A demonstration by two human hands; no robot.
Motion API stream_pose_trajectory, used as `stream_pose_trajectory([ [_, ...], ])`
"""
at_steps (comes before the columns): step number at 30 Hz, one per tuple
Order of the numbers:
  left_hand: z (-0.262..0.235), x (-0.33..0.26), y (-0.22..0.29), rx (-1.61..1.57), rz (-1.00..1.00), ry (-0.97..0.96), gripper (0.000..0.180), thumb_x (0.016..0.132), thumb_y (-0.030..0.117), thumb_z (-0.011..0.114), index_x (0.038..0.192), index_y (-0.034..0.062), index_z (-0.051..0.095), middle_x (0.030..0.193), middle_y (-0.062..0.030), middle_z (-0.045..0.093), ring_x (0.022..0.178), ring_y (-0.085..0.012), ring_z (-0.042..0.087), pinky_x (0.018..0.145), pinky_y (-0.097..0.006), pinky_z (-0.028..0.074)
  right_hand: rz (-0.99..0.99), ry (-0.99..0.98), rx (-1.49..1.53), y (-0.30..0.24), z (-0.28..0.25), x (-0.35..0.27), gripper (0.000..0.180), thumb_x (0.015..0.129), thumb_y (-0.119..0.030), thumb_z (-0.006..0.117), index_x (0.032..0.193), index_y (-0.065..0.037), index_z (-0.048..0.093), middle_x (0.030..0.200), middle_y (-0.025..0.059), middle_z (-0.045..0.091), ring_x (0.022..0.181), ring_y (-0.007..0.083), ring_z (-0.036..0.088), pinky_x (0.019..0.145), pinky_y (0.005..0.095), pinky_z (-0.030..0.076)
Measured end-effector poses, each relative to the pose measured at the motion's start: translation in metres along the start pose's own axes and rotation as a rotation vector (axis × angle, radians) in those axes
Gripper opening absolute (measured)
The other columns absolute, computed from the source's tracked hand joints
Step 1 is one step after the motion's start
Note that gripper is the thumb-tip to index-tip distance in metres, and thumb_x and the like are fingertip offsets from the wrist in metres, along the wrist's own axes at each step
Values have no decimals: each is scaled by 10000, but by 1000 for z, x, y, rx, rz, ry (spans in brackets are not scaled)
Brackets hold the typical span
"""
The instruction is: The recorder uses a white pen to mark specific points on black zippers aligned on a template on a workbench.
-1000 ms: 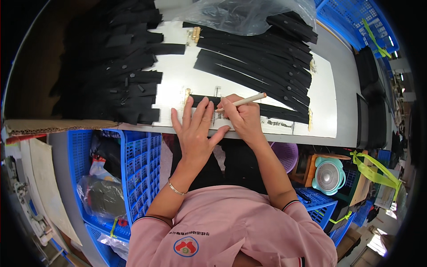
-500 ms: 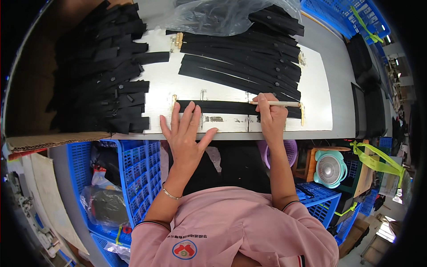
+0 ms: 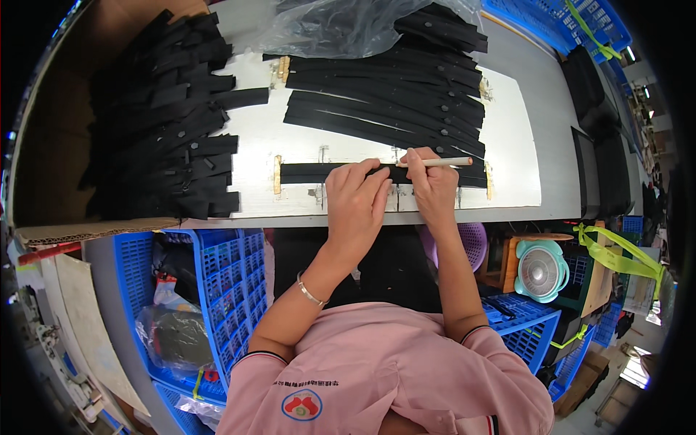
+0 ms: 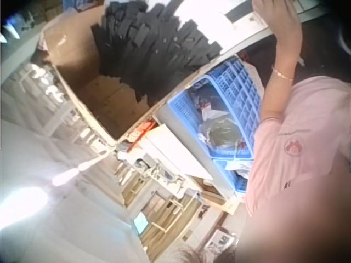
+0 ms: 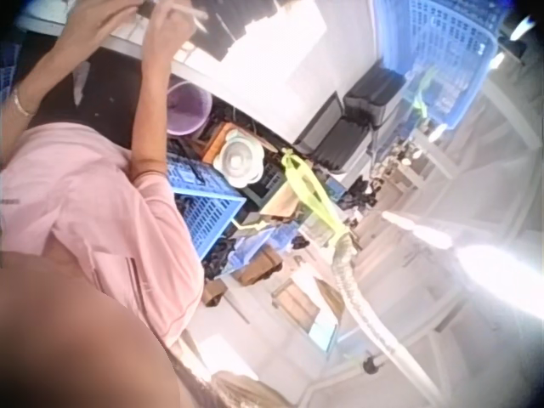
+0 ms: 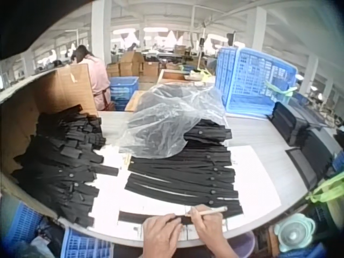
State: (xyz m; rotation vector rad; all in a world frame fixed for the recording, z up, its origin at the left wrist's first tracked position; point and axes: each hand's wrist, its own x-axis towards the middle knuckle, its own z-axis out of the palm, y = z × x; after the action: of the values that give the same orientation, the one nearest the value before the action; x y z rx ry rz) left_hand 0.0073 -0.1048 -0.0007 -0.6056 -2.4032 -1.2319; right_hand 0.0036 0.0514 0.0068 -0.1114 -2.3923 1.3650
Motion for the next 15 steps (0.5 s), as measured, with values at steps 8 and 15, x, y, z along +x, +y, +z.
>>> stream_pose_trajectory([
  [8, 14, 8, -4, 59, -21, 28, 124, 835, 61, 773, 957, 53, 759, 1045, -39, 696, 1030, -241, 617, 953, -393, 414, 3, -41, 179, 7, -9, -1, 288, 1029, -135, 595, 828, 39, 706, 693, 31, 640, 617, 67, 540, 566, 239, 411],
  [15, 0, 3, -9, 59, 17, 87, 171, 752, 34, 755, 908, 86, 710, 1012, -58, 697, 983, -294, 643, 927, -438, 417, -158, -127, -163, 16, 4, -1, 330, 989, -202, 555, 731, -30, 666, 686, 156, 670, 598, 258, 669, 619, 395, 506],
])
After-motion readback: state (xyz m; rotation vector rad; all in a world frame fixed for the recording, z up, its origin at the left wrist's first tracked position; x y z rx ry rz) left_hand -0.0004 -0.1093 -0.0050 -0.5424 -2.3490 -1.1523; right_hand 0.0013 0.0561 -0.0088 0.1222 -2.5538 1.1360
